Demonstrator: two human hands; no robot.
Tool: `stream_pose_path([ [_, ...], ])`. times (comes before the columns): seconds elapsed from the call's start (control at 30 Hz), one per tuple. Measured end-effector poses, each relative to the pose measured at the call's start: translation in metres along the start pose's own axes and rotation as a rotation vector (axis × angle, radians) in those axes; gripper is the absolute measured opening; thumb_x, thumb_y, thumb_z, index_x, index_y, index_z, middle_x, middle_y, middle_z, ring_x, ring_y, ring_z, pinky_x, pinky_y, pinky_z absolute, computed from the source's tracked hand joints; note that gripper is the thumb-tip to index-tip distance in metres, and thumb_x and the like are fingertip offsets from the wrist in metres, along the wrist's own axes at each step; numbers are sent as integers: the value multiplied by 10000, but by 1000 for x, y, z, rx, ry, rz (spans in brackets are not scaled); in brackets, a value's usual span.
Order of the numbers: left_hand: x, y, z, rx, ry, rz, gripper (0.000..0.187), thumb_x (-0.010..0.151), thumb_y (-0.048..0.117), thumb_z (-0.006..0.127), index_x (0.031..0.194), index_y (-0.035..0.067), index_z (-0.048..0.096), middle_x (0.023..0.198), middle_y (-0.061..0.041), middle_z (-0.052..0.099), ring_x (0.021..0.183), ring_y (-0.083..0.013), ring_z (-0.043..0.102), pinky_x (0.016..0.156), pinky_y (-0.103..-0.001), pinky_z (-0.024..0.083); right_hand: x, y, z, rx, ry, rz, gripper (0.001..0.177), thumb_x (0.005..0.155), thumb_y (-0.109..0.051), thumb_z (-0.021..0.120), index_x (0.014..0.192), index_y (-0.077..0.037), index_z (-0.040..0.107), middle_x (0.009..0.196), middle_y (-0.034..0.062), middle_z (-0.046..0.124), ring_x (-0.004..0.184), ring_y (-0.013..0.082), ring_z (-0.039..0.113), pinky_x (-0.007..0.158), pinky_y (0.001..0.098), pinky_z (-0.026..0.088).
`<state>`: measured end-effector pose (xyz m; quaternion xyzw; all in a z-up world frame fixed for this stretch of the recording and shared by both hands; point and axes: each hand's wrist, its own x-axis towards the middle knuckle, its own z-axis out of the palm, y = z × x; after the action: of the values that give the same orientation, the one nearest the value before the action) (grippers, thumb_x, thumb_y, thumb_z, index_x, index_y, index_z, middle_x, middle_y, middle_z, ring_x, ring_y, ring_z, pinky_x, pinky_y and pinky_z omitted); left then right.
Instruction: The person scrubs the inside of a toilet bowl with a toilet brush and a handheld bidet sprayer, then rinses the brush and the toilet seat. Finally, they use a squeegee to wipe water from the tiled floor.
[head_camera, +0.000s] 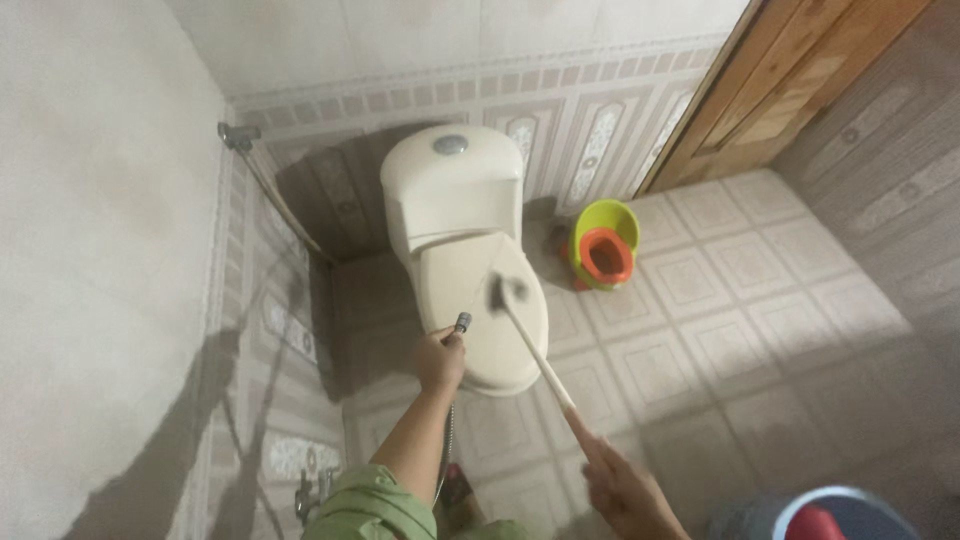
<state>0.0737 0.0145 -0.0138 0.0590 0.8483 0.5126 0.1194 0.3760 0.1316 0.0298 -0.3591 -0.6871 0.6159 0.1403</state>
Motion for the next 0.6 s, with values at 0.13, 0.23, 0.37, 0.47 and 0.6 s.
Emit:
stream_pose_path([
  [0.13,-26,-26,1,76,53,36,260,870,202,691,1066,70,801,865,-172,766,802,-293,757,753,-389,571,22,12,30,605,-7,621,472,1061,-297,543,1398,27,478,727,52,544,538,111,388,453,258,321],
  [0.23,-37,-34,-2,151,64,27,251,870,211,695,1049,82,814,887,-200,765,839,-326,751,772,-406,573,35,45,37,386,-17,559,476,1052,-345,536,1395,-15,546,774,81,593,577,150,456,482,292,362],
  [0.37,-43,-38,-5,122,11,-2,242,843,229,715,1021,97,810,888,-189,764,840,-330,753,773,-408,576,44,109,33,-427,4,233,452,1062,-402,513,1404,-117,593,894,148,729,678,221,586,564,342,450],
  [0.47,-46,-47,-5,194,-107,-84,227,848,244,714,999,100,804,864,-169,765,812,-316,767,749,-412,573,48,139,31,-849,-22,127,439,1062,-415,441,1446,-222,535,991,153,761,766,276,697,634,381,521],
  [0.6,-44,-62,6,277,-121,-36,216,873,236,711,948,61,812,836,-200,741,807,-360,730,752,-431,547,73,116,38,-839,4,238,457,1060,-352,363,1509,-312,438,1041,159,740,829,320,743,704,441,577],
])
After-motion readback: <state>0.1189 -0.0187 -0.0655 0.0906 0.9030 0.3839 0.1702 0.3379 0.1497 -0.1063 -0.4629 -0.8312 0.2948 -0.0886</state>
